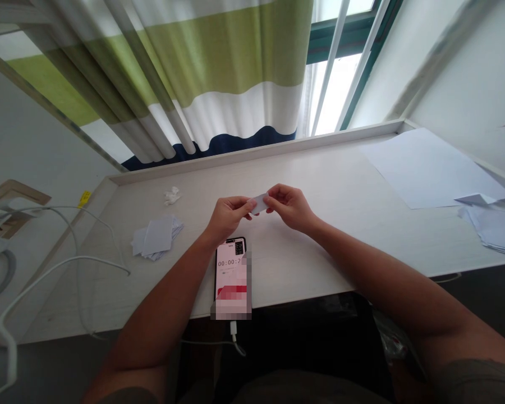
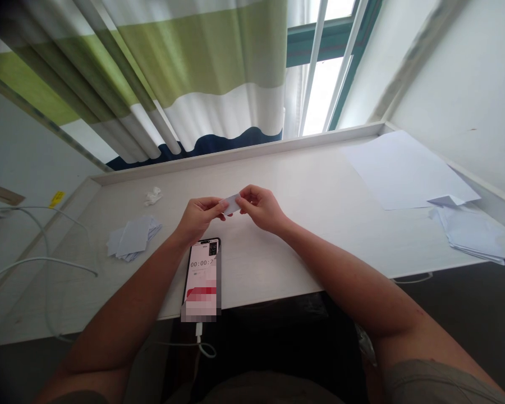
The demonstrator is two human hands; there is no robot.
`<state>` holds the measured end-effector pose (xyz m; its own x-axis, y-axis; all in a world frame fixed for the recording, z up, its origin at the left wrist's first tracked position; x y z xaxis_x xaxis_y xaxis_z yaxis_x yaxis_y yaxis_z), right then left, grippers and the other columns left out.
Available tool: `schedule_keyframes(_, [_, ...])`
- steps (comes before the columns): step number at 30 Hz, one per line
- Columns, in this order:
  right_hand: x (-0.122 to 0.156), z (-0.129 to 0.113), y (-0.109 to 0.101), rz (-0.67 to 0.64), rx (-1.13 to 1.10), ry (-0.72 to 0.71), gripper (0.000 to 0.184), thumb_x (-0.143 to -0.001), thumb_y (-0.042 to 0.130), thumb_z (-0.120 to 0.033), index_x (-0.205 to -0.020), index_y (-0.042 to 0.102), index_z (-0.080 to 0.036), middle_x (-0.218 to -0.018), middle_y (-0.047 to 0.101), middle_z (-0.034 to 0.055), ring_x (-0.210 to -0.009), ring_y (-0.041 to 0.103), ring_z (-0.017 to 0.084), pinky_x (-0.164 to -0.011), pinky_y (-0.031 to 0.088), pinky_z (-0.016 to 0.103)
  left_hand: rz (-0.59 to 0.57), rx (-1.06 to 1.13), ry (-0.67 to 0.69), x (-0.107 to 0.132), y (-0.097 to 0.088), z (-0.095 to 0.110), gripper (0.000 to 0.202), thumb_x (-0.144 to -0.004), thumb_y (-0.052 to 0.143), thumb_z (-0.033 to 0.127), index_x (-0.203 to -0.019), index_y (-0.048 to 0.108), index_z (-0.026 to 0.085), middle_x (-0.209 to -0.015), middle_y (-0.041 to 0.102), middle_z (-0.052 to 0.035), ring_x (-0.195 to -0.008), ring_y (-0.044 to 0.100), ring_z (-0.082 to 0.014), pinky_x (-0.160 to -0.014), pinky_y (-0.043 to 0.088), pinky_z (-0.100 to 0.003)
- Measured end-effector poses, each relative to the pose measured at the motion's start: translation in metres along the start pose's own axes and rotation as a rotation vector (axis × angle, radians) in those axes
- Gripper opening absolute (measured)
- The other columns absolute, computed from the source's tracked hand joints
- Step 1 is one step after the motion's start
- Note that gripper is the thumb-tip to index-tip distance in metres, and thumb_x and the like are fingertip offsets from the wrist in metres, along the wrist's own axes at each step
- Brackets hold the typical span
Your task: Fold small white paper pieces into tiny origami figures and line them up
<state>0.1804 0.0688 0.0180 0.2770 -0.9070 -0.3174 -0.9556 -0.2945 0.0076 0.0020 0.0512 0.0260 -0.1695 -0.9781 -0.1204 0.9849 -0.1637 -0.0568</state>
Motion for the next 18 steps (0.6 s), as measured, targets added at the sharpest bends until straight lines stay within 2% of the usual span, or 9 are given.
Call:
schedule_keyframes(6, [-0.0003, 0.0012, 0.0016, -0.02, -0.023, 0.001, 0.043, -0.086, 0.086, -0.06, -0.088, 0.07, -0.02, -0.083, 0.078, 0.0042, -0.072, 0.073, 0.018, -0.07, 0.064, 0.036, 0.024, -0.004, -0.003, 0.0002, -0.001, 0.0002, 0.03, -0.076, 0.095, 0.046, -0.087, 0.088, 0.018, -0.078, 0.081, -0.0077, -0.07, 0.072, -0.0184, -0.063, 0.056, -0.03])
schedule_keyframes(15, [-0.0011, 0.0007, -0.0015, -0.022, -0.034, -0.013, 0.044, -0.087, 0.085, -0.06, -0.088, 0.068, -0.019, -0.082, 0.076, 0.0042, -0.069, 0.073, 0.017, -0.066, 0.063, 0.034, 0.073, -0.003, 0.057, -0.0005, -0.0025, 0.0023, 0.036, -0.079, 0.093, 0.051, -0.09, 0.087, 0.017, -0.082, 0.083, -0.0081, -0.07, 0.072, -0.0167, -0.064, 0.057, -0.029])
schedule_keyframes(18, [-0.0001, 0.0003, -0.0014, -0.041, -0.028, -0.035, 0.044, -0.091, 0.082, -0.059, -0.105, 0.069, -0.019, -0.09, 0.076, 0.0041, -0.074, 0.075, 0.018, -0.07, 0.065, 0.035, 0.084, 0.011, 0.055, -0.0008, -0.0035, 0.0028, 0.035, -0.078, 0.094, 0.05, -0.088, 0.087, 0.017, -0.081, 0.083, -0.0081, -0.07, 0.073, -0.0169, -0.063, 0.057, -0.028])
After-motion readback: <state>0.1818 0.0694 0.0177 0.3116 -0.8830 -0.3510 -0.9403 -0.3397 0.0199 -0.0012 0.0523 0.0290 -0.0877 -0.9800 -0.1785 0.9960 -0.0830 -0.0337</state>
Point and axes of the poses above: each hand's wrist, its own x-axis away from the middle knuckle, its own y-axis out of the palm, z = x × y, the point moved 6 cm from there along -x, towards the middle knuckle
